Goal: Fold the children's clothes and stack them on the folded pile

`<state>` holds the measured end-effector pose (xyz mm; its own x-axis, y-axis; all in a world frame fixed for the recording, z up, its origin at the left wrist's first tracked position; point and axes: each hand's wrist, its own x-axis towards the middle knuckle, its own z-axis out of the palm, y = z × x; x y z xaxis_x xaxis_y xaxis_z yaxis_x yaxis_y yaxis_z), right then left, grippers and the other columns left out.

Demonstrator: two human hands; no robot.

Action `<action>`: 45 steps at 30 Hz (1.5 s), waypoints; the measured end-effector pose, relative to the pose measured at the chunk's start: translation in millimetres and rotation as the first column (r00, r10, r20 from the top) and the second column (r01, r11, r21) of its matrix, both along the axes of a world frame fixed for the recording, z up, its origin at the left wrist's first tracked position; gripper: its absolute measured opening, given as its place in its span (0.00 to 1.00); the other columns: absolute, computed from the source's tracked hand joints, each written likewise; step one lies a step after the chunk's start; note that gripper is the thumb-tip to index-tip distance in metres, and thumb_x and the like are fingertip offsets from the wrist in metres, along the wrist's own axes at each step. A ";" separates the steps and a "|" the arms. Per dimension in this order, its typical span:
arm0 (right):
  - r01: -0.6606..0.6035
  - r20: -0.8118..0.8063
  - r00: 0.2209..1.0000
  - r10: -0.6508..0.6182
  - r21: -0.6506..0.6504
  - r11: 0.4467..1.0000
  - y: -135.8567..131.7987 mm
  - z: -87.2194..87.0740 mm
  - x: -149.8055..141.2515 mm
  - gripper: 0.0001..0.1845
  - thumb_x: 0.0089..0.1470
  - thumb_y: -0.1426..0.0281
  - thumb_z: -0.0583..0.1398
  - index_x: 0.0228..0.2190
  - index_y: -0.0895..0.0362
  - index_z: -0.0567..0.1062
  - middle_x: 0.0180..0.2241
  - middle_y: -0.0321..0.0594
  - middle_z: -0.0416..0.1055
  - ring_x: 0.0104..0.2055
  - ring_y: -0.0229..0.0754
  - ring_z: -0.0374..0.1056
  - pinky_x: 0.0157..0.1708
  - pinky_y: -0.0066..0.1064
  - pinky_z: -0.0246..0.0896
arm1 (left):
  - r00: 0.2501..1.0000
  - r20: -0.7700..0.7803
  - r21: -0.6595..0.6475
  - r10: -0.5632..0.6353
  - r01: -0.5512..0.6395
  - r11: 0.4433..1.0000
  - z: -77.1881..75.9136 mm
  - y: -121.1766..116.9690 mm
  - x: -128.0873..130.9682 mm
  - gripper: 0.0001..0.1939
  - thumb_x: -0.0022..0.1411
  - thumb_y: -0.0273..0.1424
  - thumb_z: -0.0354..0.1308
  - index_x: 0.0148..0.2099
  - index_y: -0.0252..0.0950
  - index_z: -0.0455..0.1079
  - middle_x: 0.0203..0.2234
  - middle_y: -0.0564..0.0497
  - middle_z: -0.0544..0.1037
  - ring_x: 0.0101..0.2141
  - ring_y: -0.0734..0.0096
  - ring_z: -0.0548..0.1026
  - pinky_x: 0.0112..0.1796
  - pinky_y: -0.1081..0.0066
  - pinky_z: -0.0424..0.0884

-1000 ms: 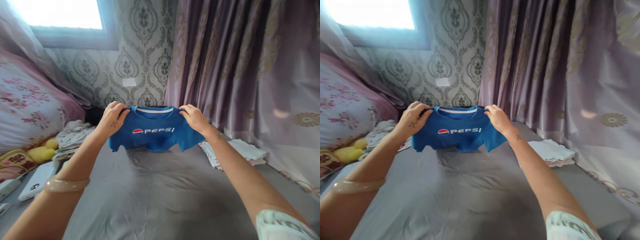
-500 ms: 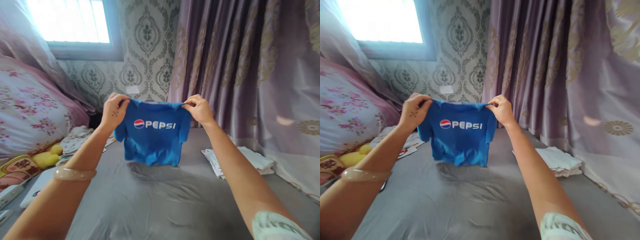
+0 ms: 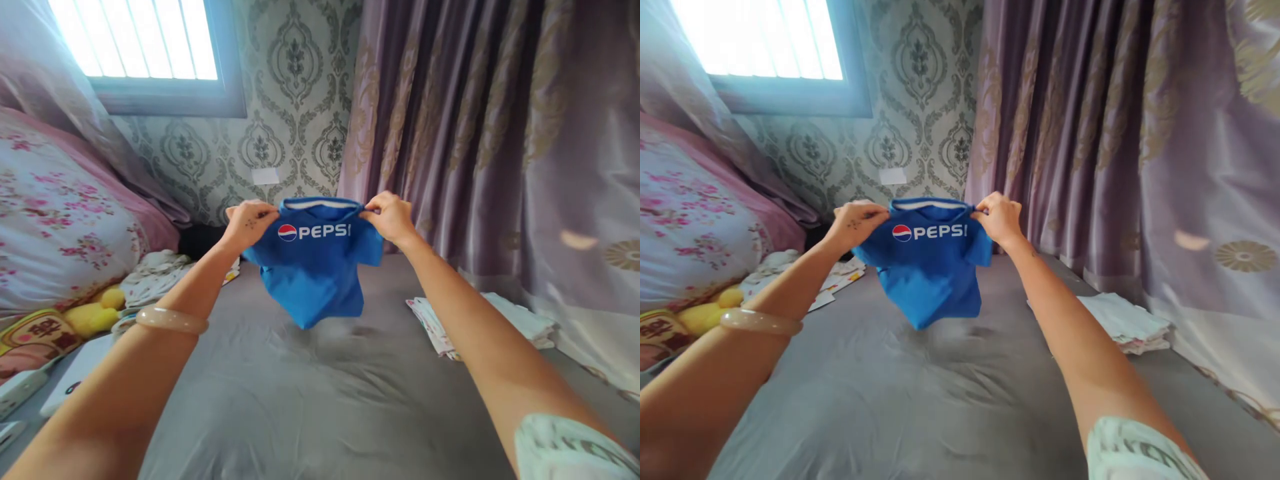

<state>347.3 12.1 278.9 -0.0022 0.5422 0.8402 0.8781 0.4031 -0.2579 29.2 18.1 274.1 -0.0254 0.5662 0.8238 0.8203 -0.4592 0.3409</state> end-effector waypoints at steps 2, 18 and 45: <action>0.008 0.006 1.000 -0.008 -0.007 1.000 3.3 0.5 -2.9 0.10 0.53 0.62 0.62 0.27 0.54 0.78 0.35 0.37 0.74 0.39 0.43 0.69 0.45 0.39 0.58 | 1.000 -0.001 -0.015 0.018 -0.018 1.000 -0.5 3.5 -0.4 0.12 0.60 0.37 0.53 0.36 0.38 0.77 0.32 0.50 0.79 0.39 0.62 0.74 0.46 0.62 0.61; -0.037 -0.229 0.973 -0.014 -0.218 0.975 26.1 -9.5 -9.7 0.07 0.47 0.66 0.65 0.28 0.57 0.80 0.25 0.37 0.76 0.31 0.41 0.70 0.35 0.31 0.61 | 0.993 0.109 -0.075 -0.041 0.050 0.996 -19.5 30.0 -4.1 0.15 0.57 0.37 0.54 0.39 0.36 0.78 0.30 0.50 0.78 0.34 0.65 0.74 0.40 0.68 0.67; 0.163 0.225 0.952 -0.208 0.205 0.965 -74.9 -15.5 -29.8 0.16 0.63 0.63 0.46 0.41 0.56 0.70 0.42 0.45 0.70 0.42 0.47 0.67 0.34 0.32 0.60 | 0.979 -0.060 0.367 0.193 -0.158 0.917 -27.8 -72.4 -24.8 0.16 0.69 0.37 0.46 0.50 0.39 0.72 0.41 0.43 0.68 0.47 0.57 0.66 0.52 0.54 0.57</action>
<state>317.5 -62.8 263.5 -0.1320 0.3909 0.9109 0.9683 0.2473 0.0342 4.5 -54.3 246.3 -0.0111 0.2255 0.9742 0.9187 -0.3822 0.0990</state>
